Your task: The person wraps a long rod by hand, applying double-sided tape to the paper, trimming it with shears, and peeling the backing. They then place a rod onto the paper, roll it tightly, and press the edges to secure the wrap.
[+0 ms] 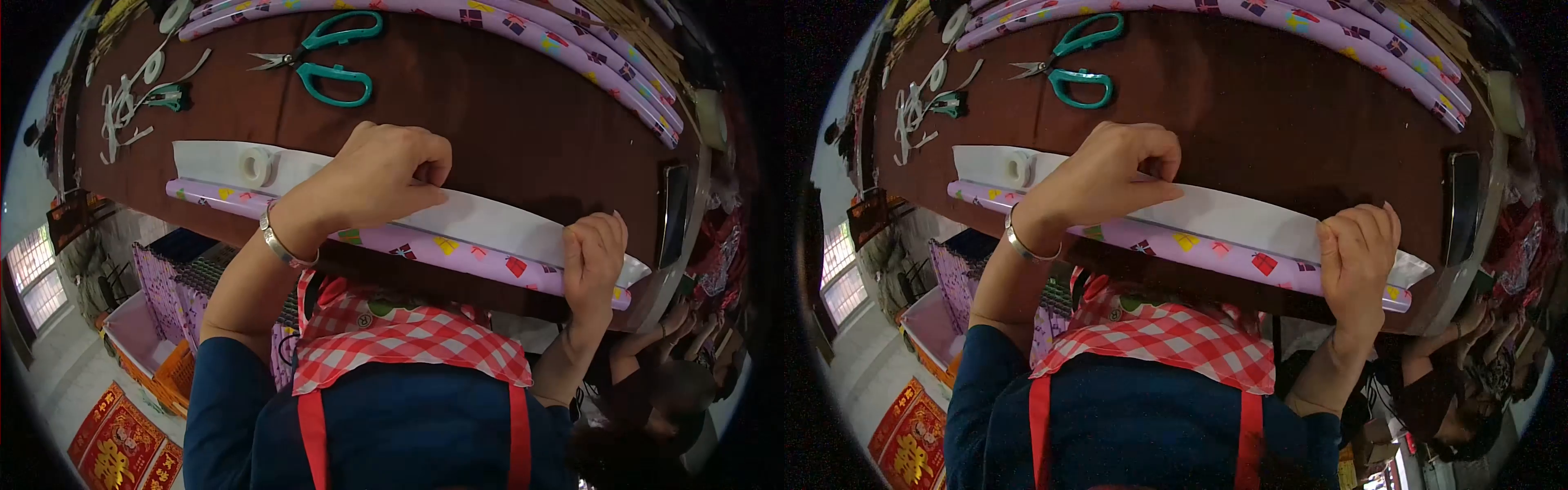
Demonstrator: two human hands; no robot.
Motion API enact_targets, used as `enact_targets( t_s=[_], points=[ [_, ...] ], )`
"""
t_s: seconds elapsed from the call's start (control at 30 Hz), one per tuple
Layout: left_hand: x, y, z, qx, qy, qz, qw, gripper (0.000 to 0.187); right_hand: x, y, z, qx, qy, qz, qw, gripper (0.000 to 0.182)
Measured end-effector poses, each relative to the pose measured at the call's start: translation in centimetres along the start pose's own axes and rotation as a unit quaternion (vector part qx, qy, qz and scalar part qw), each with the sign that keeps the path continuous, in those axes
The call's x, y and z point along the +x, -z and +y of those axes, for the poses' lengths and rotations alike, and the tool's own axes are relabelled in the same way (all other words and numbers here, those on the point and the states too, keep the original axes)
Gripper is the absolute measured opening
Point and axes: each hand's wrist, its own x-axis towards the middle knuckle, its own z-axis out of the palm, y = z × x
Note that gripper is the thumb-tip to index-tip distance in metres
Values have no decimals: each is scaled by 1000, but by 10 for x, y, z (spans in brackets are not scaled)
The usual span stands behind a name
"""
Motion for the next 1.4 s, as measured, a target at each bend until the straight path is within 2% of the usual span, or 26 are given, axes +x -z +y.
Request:
enact_targets(
  t_s=[0.27, 0.33, 0.37, 0.43, 0.57, 0.77, 0.83, 1.0, 1.1, 1.17, 1.4],
  points=[
    [0, -4, -6, 21, -43, 9, 999, 16, 0, 0, 1, 0, -3, -2, 1000, 10],
    [1, 0, -2, 24, 22, -26, 999, 17, 0, 0, 0, -3, -4, -4, 1000, 10],
    [1, -1, -2, 23, 21, -26, 999, 17, 0, 0, 0, -4, -4, -5, 1000, 11],
    [0, -2, -4, 28, -16, 3, 999, 15, 0, 0, -1, -6, -6, -3, 1000, 11],
    [1, 0, -1, 19, -2, -2, 1000, 15, 0, -1, 0, -7, -5, 1, 1000, 12],
    [0, -2, -6, -3, -29, 5, 1000, 17, 1, 0, -1, -2, -7, -4, 1000, 11],
    [-1, 5, -1, 0, 7, -17, 1000, 16, 1, -1, -1, -4, -7, -4, 1000, 12],
    [-9, 19, -13, -20, 44, -6, 999, 14, 1, -2, -1, -9, -10, 2, 1000, 12],
    [-12, 17, -12, 18, 6, 18, 1000, 16, 1, -2, 1, -17, -5, -5, 1000, 12],
    [-7, 12, -12, 94, -54, 0, 994, 17, 1, -2, 2, -21, -2, -6, 1000, 13],
    [-10, 21, -13, 90, -51, -38, 994, 16, 1, -2, 1, -13, -13, -7, 1000, 15]
  ],
)
